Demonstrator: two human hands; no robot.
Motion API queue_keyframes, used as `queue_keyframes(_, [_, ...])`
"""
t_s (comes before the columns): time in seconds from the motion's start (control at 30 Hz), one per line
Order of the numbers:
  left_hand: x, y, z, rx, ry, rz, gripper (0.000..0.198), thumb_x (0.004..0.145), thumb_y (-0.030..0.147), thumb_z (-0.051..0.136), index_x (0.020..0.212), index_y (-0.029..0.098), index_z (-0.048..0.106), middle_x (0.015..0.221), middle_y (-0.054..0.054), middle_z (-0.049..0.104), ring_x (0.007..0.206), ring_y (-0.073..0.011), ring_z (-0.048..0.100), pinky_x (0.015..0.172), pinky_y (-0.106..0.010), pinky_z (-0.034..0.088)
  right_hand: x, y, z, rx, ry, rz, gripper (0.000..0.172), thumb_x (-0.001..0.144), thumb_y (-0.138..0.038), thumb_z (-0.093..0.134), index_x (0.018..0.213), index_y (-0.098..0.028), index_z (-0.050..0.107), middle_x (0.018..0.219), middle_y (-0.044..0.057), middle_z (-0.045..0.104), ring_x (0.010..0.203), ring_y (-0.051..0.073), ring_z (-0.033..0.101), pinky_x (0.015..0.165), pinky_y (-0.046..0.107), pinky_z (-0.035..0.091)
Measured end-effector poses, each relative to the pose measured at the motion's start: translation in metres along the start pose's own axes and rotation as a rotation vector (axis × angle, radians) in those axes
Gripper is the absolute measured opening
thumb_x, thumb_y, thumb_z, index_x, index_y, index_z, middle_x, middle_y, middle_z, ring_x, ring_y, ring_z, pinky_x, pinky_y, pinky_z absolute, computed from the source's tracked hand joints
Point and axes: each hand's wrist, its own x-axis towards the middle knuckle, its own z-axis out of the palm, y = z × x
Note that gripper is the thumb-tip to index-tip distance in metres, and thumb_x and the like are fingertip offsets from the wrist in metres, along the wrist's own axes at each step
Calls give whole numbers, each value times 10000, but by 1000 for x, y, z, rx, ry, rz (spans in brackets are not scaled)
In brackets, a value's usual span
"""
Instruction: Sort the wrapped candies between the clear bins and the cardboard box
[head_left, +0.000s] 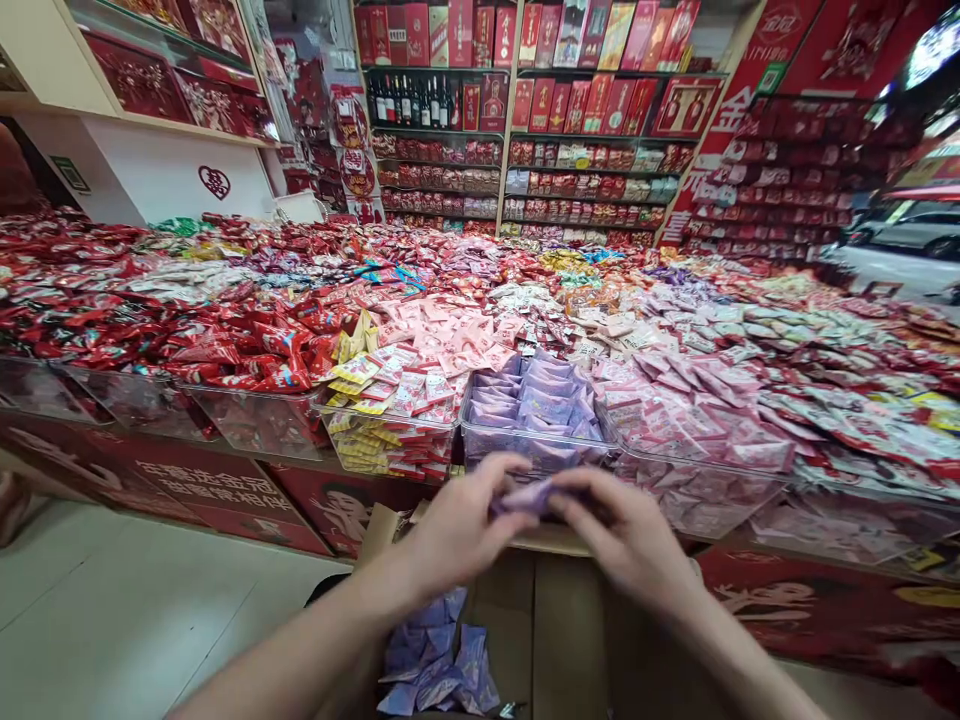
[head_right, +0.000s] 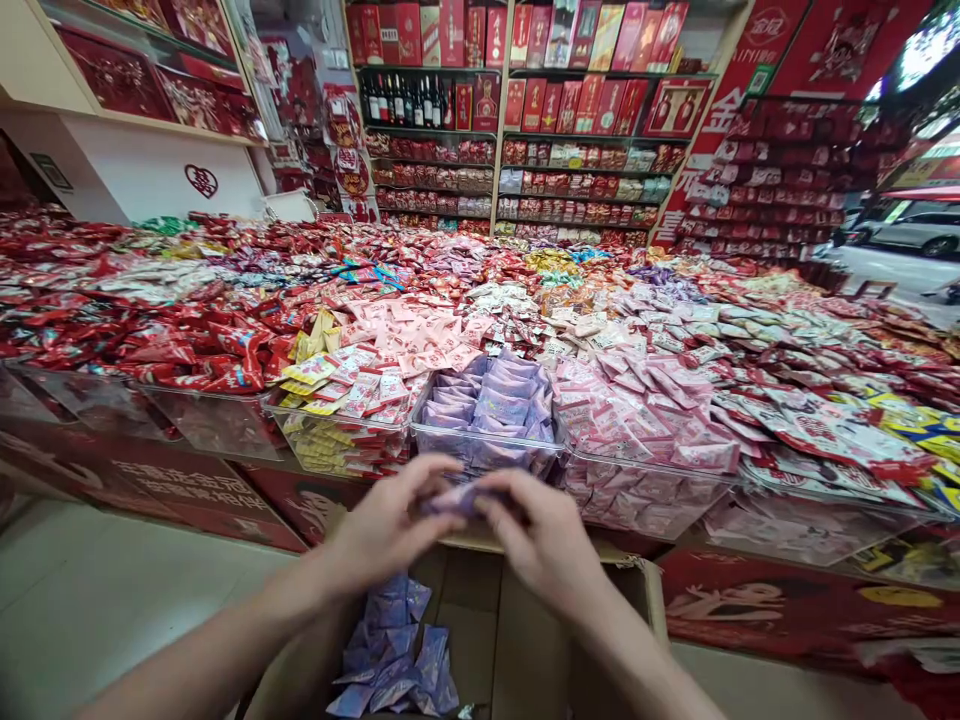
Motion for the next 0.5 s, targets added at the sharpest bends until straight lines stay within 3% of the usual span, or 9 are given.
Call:
queue_keyframes(0.1, [53, 9, -20, 188, 173, 154, 384, 726, 264, 568, 1095, 172, 516, 905, -28, 619, 805, -150, 567, 731, -243, 414, 42, 6, -25, -181, 167, 53, 188, 760, -313, 515, 851, -170, 595, 737, 38, 633, 660, 142, 559, 597, 238, 413])
queue_keyframes(0.17, [87, 8, -26, 297, 115, 183, 328, 714, 227, 573, 1036, 163, 582, 946, -38, 635, 848, -165, 571, 754, -250, 412, 67, 16, -32, -329, 177, 107, 250, 757, -276, 510, 976, -166, 562, 730, 34, 633, 655, 146, 555, 593, 239, 392])
queue_keyframes(0.23, [111, 4, -27, 399, 33, 164, 317, 715, 197, 563, 1027, 164, 608, 945, -45, 648, 863, -174, 576, 761, -254, 414, 84, 27, -32, -508, 94, 151, 297, 765, -244, 488, 1048, -173, 537, 775, 54, 644, 711, 166, 568, 617, 247, 383])
queue_keyframes(0.37, [130, -8, -21, 555, -92, 81, 280, 718, 220, 559, 980, 171, 646, 887, -63, 664, 804, -195, 592, 712, -276, 428, 97, 43, -23, -792, -142, 184, 250, 778, -239, 453, 981, -178, 586, 863, 101, 650, 837, 212, 575, 668, 271, 373])
queue_keyframes(0.5, [129, -15, -17, 631, -24, 78, 316, 676, 228, 607, 982, 157, 639, 912, -85, 642, 853, -218, 579, 741, -290, 426, 101, 47, -17, -896, -225, 192, 210, 784, -218, 439, 927, -165, 585, 866, 110, 637, 837, 215, 577, 657, 272, 374])
